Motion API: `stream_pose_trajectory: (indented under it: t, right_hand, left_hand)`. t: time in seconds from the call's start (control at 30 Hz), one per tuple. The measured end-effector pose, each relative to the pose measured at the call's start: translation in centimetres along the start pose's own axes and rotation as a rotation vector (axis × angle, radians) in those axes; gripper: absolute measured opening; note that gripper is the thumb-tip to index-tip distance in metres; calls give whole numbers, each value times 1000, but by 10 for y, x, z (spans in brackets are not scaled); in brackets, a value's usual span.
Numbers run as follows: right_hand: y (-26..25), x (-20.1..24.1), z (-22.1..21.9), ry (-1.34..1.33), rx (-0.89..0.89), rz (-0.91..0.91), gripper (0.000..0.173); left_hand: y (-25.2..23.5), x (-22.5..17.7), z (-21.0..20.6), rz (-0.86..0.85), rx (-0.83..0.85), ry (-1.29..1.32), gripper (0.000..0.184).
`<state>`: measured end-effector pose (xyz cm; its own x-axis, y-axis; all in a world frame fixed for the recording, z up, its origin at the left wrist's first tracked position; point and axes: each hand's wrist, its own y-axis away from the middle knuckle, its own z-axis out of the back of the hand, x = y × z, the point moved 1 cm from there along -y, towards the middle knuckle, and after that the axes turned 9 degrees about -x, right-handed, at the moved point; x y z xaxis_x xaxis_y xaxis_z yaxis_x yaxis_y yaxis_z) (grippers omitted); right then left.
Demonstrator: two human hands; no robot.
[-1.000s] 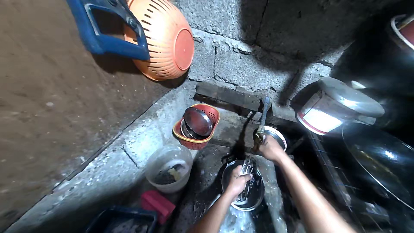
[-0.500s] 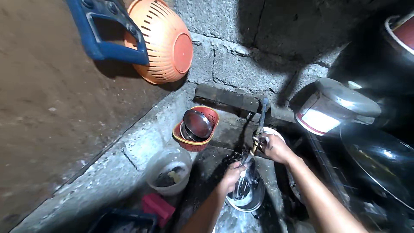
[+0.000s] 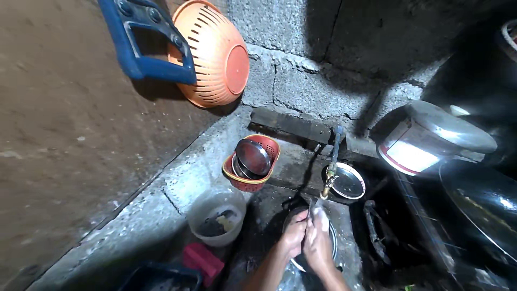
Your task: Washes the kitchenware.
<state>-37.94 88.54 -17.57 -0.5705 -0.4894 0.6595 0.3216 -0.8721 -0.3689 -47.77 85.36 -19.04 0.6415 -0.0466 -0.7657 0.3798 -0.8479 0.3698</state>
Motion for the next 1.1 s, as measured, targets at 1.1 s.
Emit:
stream_pose_trajectory:
  t: [1.1]
  right_hand:
    - [-115,-41,39,333,374,-400,64]
  left_hand:
    - [-70,-10,5,-407,-13,-925,56]
